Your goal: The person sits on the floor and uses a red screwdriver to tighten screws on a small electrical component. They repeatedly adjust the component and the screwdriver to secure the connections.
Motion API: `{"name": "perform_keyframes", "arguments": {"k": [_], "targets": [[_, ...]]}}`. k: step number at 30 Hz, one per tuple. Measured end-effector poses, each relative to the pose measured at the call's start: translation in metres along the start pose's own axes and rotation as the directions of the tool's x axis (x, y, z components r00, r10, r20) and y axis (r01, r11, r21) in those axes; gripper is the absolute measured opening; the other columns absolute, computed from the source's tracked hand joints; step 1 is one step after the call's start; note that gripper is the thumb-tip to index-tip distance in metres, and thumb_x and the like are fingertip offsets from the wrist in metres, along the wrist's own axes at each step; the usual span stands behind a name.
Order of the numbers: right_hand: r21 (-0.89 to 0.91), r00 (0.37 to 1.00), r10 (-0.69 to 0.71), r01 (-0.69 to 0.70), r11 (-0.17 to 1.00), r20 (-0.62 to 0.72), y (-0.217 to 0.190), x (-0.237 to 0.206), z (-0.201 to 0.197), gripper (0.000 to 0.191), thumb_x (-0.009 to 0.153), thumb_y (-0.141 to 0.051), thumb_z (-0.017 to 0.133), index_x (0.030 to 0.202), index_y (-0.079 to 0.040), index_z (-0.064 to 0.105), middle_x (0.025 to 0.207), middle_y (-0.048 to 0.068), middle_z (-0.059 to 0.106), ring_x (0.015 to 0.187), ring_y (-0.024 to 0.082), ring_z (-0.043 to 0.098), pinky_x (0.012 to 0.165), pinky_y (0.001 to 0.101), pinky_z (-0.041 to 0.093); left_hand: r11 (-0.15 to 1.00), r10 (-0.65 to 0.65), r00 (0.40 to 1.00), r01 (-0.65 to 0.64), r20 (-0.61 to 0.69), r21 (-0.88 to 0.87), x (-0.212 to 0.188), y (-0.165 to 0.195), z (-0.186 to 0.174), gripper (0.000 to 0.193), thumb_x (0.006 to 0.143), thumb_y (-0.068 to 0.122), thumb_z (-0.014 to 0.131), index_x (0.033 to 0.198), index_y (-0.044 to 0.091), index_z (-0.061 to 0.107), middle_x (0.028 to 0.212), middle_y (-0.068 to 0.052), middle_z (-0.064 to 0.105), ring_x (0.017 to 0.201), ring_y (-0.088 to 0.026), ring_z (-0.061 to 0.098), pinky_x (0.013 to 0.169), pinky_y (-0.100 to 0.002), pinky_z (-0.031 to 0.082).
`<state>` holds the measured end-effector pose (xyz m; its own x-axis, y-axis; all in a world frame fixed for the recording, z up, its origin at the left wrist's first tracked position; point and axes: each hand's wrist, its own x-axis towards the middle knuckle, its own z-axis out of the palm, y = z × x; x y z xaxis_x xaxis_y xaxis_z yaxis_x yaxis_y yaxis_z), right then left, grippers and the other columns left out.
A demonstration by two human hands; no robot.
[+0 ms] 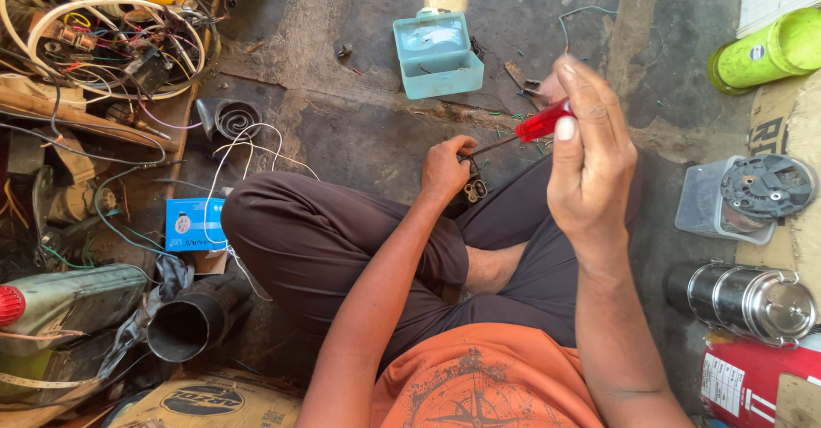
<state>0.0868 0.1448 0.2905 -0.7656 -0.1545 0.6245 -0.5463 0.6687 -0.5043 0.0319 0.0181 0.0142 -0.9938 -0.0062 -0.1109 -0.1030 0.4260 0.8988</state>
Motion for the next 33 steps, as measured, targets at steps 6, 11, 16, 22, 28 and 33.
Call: {"name": "perform_keyframes", "arguments": {"k": [6, 11, 16, 22, 28, 33], "targets": [[-0.15, 0.974, 0.226, -0.228, 0.962, -0.03, -0.014, 0.008, 0.001, 0.021, 0.098, -0.01, 0.081, 0.118, -0.004, 0.078, 0.094, 0.018, 0.062, 0.078, 0.027, 0.065, 0.069, 0.0379, 0.053, 0.999, 0.033, 0.999, -0.033, -0.009, 0.012, 0.0, 0.002, -0.001, 0.035, 0.077, 0.0, 0.074, 0.11, 0.014, 0.074, 0.101, -0.006, 0.079, 0.098, -0.028, 0.074, 0.085, -0.04, 0.058], [-0.054, 0.994, 0.11, -0.11, 0.993, -0.001, -0.013, 0.011, -0.002, 0.03, 0.1, -0.009, 0.074, 0.128, -0.003, 0.067, 0.103, 0.015, 0.063, 0.092, 0.025, 0.066, 0.078, 0.0387, 0.055, 1.0, 0.003, 1.0, -0.003, 0.003, 0.01, 0.0, 0.002, -0.003, 0.036, 0.077, 0.0, 0.073, 0.11, 0.014, 0.074, 0.101, -0.006, 0.079, 0.098, -0.028, 0.074, 0.084, -0.04, 0.057], [-0.086, 0.984, 0.173, -0.169, 0.982, 0.043, -0.011, 0.01, 0.002, 0.029, 0.102, -0.007, 0.073, 0.131, -0.007, 0.067, 0.1, 0.015, 0.065, 0.085, 0.024, 0.068, 0.074, 0.0382, 0.055, 1.0, 0.02, 1.0, -0.02, -0.012, 0.002, 0.0, 0.0, -0.001, 0.036, 0.077, 0.0, 0.073, 0.11, 0.015, 0.074, 0.101, -0.006, 0.079, 0.098, -0.028, 0.074, 0.084, -0.04, 0.058], [-0.082, 0.991, 0.13, -0.131, 0.988, -0.016, -0.018, 0.015, 0.001, 0.036, 0.1, -0.002, 0.067, 0.136, -0.002, 0.061, 0.12, 0.022, 0.062, 0.102, 0.03, 0.068, 0.088, 0.0401, 0.057, 0.998, 0.06, 0.998, -0.06, -0.028, 0.002, 0.001, -0.001, -0.001, 0.033, 0.076, 0.002, 0.074, 0.107, 0.014, 0.076, 0.099, -0.007, 0.079, 0.098, -0.028, 0.075, 0.085, -0.04, 0.058], [0.04, 0.994, 0.113, -0.113, 0.993, -0.001, -0.017, 0.01, -0.007, 0.029, 0.105, -0.006, 0.067, 0.133, -0.008, 0.065, 0.114, 0.011, 0.067, 0.096, 0.02, 0.069, 0.082, 0.0337, 0.056, 0.999, 0.043, 0.999, -0.043, -0.002, 0.012, 0.0, 0.002, -0.001, 0.031, 0.077, 0.007, 0.076, 0.107, 0.014, 0.076, 0.1, -0.007, 0.079, 0.097, -0.027, 0.075, 0.084, -0.04, 0.058], [-0.129, 0.962, 0.273, -0.27, 0.954, -0.001, -0.009, 0.009, -0.004, 0.032, 0.095, -0.016, 0.08, 0.125, -0.007, 0.074, 0.092, 0.013, 0.066, 0.075, 0.023, 0.066, 0.067, 0.0369, 0.052, 0.999, 0.02, 1.0, -0.02, 0.004, 0.028, -0.001, 0.007, -0.004, 0.031, 0.077, 0.008, 0.077, 0.108, 0.014, 0.076, 0.1, -0.006, 0.079, 0.097, -0.027, 0.074, 0.083, -0.04, 0.057]]}}
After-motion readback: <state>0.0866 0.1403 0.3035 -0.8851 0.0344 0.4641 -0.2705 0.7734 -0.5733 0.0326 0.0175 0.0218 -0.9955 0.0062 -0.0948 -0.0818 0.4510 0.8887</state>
